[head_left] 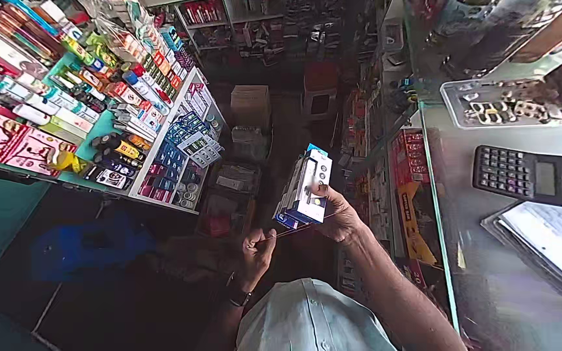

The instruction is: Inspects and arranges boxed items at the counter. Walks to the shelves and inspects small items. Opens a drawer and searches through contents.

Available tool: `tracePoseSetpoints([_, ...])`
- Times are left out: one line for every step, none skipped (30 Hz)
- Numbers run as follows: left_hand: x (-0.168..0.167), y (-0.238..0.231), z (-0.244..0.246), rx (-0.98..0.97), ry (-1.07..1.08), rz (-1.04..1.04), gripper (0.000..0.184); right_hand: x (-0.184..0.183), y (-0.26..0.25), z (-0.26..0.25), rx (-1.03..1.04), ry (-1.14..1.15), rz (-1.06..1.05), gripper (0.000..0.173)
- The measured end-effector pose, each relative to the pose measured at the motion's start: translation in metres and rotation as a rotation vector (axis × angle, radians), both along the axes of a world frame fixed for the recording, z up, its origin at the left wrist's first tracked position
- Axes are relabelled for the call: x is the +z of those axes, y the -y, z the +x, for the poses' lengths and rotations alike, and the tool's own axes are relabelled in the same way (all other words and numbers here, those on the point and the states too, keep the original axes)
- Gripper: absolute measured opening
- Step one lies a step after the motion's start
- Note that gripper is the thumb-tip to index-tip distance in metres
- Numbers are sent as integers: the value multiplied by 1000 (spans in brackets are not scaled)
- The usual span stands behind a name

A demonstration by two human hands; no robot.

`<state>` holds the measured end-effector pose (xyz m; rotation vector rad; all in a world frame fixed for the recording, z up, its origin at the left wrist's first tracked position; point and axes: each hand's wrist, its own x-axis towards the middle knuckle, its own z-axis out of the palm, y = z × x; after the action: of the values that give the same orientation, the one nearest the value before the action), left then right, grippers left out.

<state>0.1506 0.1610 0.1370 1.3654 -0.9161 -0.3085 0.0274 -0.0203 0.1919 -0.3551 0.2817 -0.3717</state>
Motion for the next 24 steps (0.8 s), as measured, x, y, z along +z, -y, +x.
tracePoseSetpoints([2, 2, 12, 54, 94, 3, 46, 1, 3, 5, 26, -1, -1, 43])
tracePoseSetpoints([5, 4, 20, 74, 134, -10, 48, 2, 3, 9, 42, -17, -11, 47])
tracePoseSetpoints([11, 7, 26, 70, 161, -29, 48, 1, 4, 13, 51, -46, -36, 52])
tracePoseSetpoints([18, 12, 31, 49, 192, -53, 48, 1, 6, 18, 61, -78, -63, 57])
tracePoseSetpoints([27, 19, 37, 11, 217, -84, 48, 1, 9, 24, 73, -104, -86, 62])
tracePoseSetpoints([35, 25, 42, -31, 237, -106, 50, 0, 13, 30, 84, -128, -103, 63])
tracePoseSetpoints([42, 31, 47, -72, 249, -110, 51, 1, 17, 36, 99, -145, -115, 61])
tracePoseSetpoints([47, 37, 51, -112, 245, -99, 53, 4, 23, 42, 118, -148, -122, 58])
tracePoseSetpoints([50, 41, 56, -141, 224, -74, 54, 7, 30, 47, 133, -151, -131, 55])
tracePoseSetpoints([51, 44, 61, -159, 195, -34, 55, 11, 37, 52, 149, -150, -137, 53])
tracePoseSetpoints([52, 48, 66, -162, 175, 26, 56, 14, 47, 57, 166, -138, -129, 51])
tracePoseSetpoints([50, 52, 73, -152, 171, 99, 57, 19, 56, 63, 181, -129, -125, 49])
tracePoseSetpoints([45, 55, 79, -139, 169, 165, 59, 24, 64, 68, 193, -123, -119, 48])
tracePoseSetpoints([40, 57, 85, -120, 164, 223, 59, 27, 70, 74, 208, -133, -120, 48])
tracePoseSetpoints([36, 58, 90, -94, 172, 262, 60, 29, 74, 80, 225, -138, -124, 49])
tracePoseSetpoints([34, 60, 97, -75, 189, 276, 63, 30, 78, 87, 249, -132, -129, 48])
tracePoseSetpoints([35, 60, 103, -57, 221, 270, 65, 29, 81, 95, 269, -136, -145, 46])
tracePoseSetpoints([38, 59, 106, -37, 269, 256, 67, 25, 81, 102, 287, -145, -158, 44])
tracePoseSetpoints([43, 58, 109, -22, 320, 243, 68, 20, 82, 109, 301, -148, -165, 41])
tracePoseSetpoints([50, 57, 112, -20, 358, 230, 69, 17, 82, 117, 313, -164, -168, 37])
tracePoseSetpoints([56, 58, 115, -27, 365, 219, 69, 15, 83, 125, 321, -190, -166, 34])
tracePoseSetpoints([61, 61, 118, -43, 326, 196, 69, 14, 85, 133, 324, -212, -169, 30])
tracePoseSetpoints([63, 65, 123, -72, 259, 156, 67, 12, 88, 142, 328, -229, -188, 29])
tracePoseSetpoints([65, 69, 128, -100, 191, 126, 64, 11, 91, 150, 332, -246, -205, 30])
